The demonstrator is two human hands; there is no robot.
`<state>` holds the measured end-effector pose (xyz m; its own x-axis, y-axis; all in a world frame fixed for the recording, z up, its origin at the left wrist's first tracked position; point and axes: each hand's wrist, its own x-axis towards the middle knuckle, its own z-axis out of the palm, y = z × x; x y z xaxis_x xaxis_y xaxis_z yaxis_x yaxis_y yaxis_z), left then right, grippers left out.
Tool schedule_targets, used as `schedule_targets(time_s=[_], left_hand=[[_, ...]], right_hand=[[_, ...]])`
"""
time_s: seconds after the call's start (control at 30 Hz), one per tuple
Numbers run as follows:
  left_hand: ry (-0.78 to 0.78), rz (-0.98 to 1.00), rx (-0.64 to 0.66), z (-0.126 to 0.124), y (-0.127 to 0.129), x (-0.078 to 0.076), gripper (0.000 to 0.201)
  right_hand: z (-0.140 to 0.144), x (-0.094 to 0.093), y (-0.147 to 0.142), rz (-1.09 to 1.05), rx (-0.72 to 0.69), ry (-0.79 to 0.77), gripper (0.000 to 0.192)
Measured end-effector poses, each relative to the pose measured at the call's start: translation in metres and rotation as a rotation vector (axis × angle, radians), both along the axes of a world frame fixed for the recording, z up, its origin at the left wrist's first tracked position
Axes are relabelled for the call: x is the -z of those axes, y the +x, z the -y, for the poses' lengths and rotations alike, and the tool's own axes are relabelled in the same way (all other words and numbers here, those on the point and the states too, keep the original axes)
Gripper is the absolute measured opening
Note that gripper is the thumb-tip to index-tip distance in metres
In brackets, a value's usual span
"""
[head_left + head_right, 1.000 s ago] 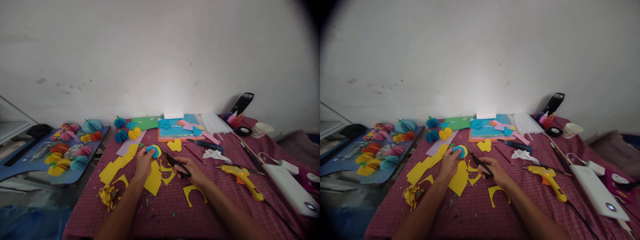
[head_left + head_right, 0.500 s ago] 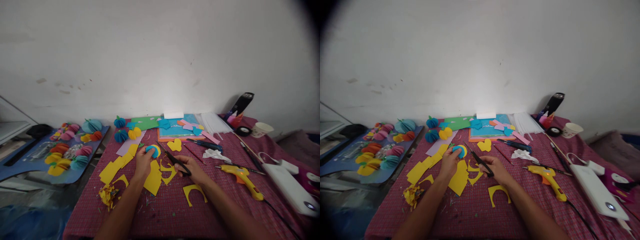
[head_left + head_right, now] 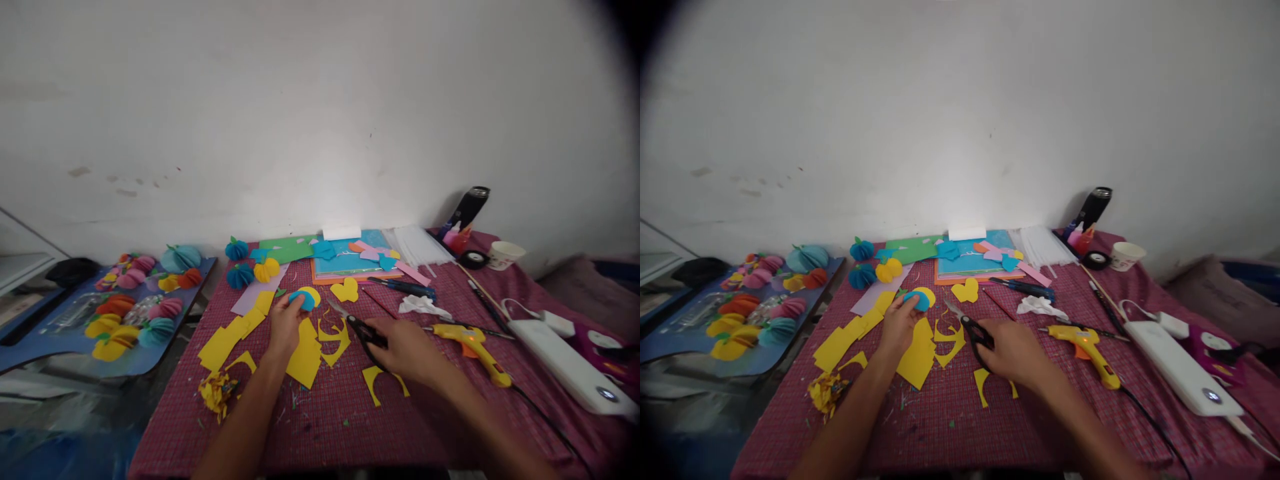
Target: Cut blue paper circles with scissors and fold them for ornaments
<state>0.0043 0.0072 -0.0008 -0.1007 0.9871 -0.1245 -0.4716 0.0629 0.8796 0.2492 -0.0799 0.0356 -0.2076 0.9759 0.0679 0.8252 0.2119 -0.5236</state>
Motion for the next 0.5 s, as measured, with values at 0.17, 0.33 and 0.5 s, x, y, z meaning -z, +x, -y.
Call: schedule_targets(time_s=[0.17,0.33,0.5], left_hand=[[0.004,-0.018,0.007,0.0,0.0,0.002,0.037],[0.039,-0.033,0.044,-0.001,0.001,0.002,0.03],[0.083,-0.167,0.169,0.003,0.005,0.002,0.027]], right_hand=[[0.028,0.003,0.011,0.382,0.017,-0.006,0.03],[0.036,-0.003,0.014,0.48,-0.012,-0.04,0.021],[0.01,-0.017,0.001,0.026,-0.03,0.009,0.017]])
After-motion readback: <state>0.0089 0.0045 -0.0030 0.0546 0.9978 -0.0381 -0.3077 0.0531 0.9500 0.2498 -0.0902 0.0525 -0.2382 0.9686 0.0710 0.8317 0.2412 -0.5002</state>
